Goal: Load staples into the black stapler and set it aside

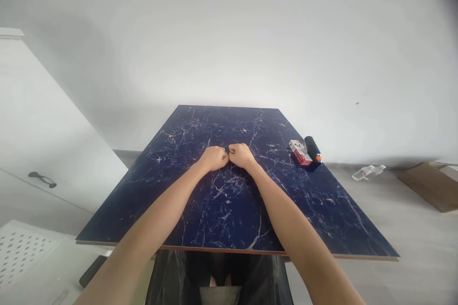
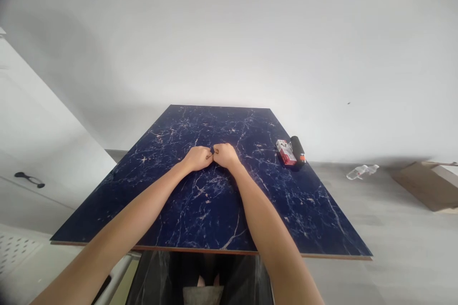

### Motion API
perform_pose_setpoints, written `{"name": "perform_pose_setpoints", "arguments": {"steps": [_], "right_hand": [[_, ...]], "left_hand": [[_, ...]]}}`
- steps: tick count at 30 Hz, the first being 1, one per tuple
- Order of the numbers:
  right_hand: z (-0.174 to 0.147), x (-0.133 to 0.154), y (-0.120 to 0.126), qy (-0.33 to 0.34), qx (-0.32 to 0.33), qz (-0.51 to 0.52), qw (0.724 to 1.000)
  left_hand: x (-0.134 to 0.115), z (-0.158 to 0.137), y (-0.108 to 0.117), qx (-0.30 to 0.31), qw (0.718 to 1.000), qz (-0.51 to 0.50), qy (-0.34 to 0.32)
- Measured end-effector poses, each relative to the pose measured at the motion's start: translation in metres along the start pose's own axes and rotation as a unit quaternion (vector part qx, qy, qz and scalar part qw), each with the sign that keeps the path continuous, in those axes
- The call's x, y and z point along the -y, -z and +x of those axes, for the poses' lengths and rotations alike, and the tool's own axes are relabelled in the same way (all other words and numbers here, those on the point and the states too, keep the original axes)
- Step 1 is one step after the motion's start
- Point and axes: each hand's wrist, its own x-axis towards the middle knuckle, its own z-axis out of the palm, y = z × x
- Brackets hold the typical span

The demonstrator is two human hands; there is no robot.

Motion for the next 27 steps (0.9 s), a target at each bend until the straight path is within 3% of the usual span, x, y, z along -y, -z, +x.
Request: {"name": "perform_pose_setpoints", "arguments": {"steps": [13, 27], "right_hand": [[-0.009, 0.003, 0.005, 0.029, -0.007, 0.086, 0.996], [-0.012, 0.005, 0.004, 0.012, -0.010, 0.122, 0.992]], "left_hand": [[-0.002, -0.005, 0.003, -0.026, 1.000, -0.001, 0.007], [-0.001, -0.005, 0.003, -0.015, 1.000, -0.010, 0.007]]}}
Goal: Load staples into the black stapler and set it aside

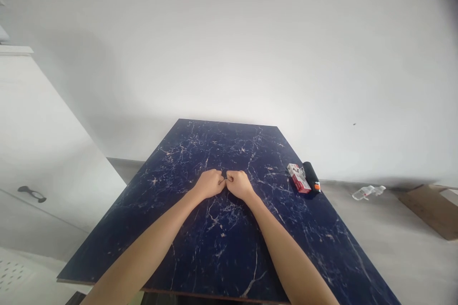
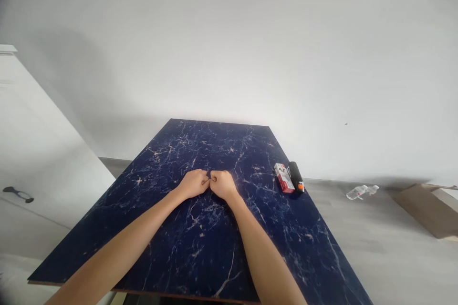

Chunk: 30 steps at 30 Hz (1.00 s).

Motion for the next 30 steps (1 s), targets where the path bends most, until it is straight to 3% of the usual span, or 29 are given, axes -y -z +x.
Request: {"name": "perform_pose_setpoints", "arguments": {"steps": [20, 30], "right_hand": [[0.001, 0.004, -0.002, -0.014, -0.005, -0.001, 1.000], [0.004, 0.012, -0.004, -0.014, -0.014, -0.006, 1.000]], "left_hand": [[0.000, -0.001, 0.002, 0.013, 0.999, -0.017, 0.024], [0.001, -0.008, -0.001, -0.009, 0.999, -0.024, 0.031]]}}
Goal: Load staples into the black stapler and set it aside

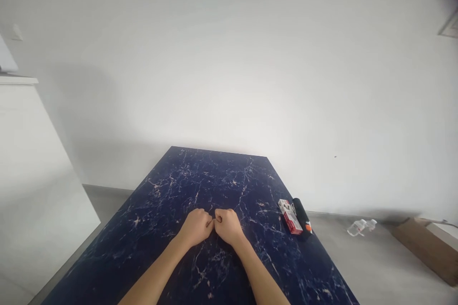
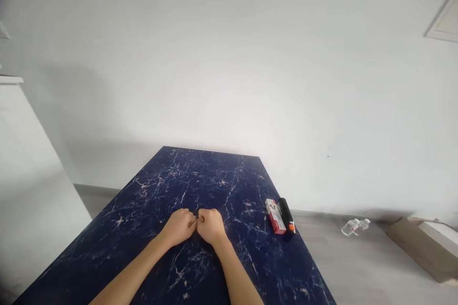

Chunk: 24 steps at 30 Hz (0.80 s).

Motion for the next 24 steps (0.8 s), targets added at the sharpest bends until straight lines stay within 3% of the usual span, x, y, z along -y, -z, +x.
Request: {"name": "perform_pose_setpoints", "arguments": {"steps": [8, 16, 24], "right_hand": [[-0.008, -0.001, -0.006, 0.017, -0.030, -0.005, 0.999], [-0.043, 0.008, 0.000, 0.009, -0.001, -0.073, 0.997], [-0.086, 0.018, 0.016, -0.001, -0.012, -0.044, 0.999]], "left_hand": [[0.003, -0.010, -0.001, -0.062, 0.997, -0.018, 0.048], [-0.007, -0.041, 0.009, -0.140, 0.990, -0.012, -0.002], [-0.014, -0.082, 0.017, -0.169, 0.985, -0.039, -0.010]]}}
